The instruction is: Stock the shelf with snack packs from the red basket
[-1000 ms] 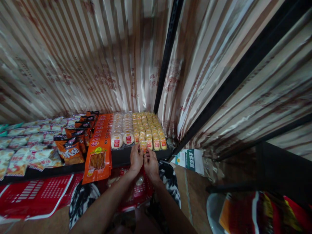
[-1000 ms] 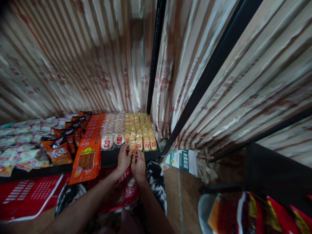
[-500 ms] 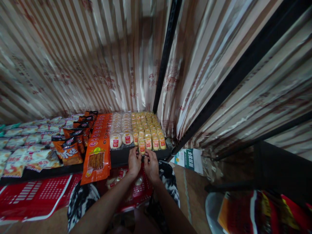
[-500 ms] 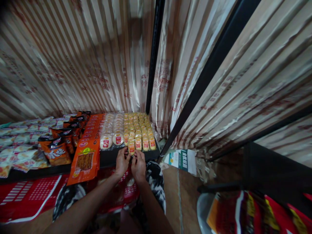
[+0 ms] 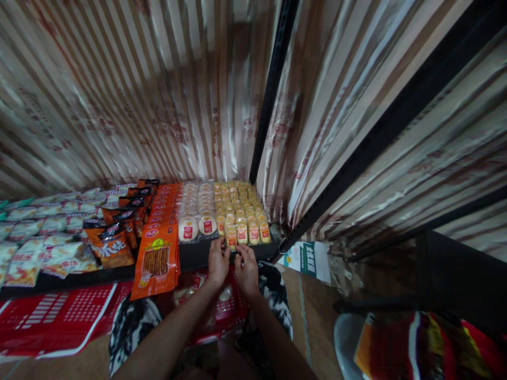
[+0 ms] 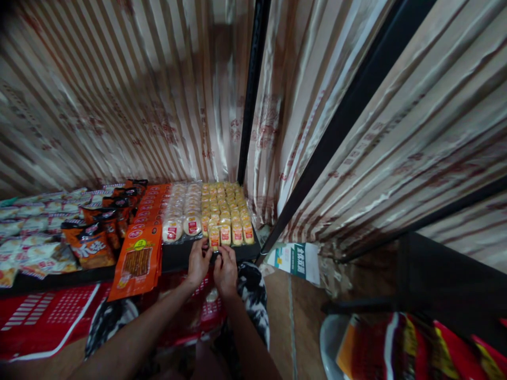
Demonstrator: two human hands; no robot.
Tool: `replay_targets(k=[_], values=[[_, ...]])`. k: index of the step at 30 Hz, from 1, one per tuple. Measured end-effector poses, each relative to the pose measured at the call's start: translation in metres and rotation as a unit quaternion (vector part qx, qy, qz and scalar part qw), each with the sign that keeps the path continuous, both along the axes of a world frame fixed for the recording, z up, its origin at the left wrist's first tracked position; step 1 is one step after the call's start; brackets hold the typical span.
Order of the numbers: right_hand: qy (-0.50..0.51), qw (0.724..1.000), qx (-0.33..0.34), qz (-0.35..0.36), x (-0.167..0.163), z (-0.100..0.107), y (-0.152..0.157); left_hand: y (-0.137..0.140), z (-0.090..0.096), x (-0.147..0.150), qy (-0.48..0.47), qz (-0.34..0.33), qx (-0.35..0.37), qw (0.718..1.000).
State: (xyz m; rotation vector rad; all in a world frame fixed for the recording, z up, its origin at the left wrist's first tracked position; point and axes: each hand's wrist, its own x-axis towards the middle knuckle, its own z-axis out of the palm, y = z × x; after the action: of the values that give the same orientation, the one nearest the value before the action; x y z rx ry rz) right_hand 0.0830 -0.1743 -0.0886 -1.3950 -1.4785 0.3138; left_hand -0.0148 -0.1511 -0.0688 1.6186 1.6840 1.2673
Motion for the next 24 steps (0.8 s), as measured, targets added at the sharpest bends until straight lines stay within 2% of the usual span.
replay_targets(k=[5, 11, 17, 24], values=[[-0.014, 0.999, 0.024, -0.018, 0.001, 0.002, -0.001, -0.001, -0.003, -0.003, -0.003, -0.012, 0.009, 1.000], [-0.064, 0.997, 0.013, -0.037, 0.004, 0.005, 0.005, 0.003, -0.005, -0.001, -0.008, -0.032, 0.001, 0.999], [-0.097, 0.995, -0.001, -0.035, 0.008, 0.006, 0.011, 0.004, -0.007, 0.001, -0.005, -0.033, 0.001, 0.999], [-0.120, 0.993, 0.013, -0.017, 0.013, 0.006, 0.014, 0.006, -0.013, 0.002, 0.027, -0.039, 0.003, 0.999]])
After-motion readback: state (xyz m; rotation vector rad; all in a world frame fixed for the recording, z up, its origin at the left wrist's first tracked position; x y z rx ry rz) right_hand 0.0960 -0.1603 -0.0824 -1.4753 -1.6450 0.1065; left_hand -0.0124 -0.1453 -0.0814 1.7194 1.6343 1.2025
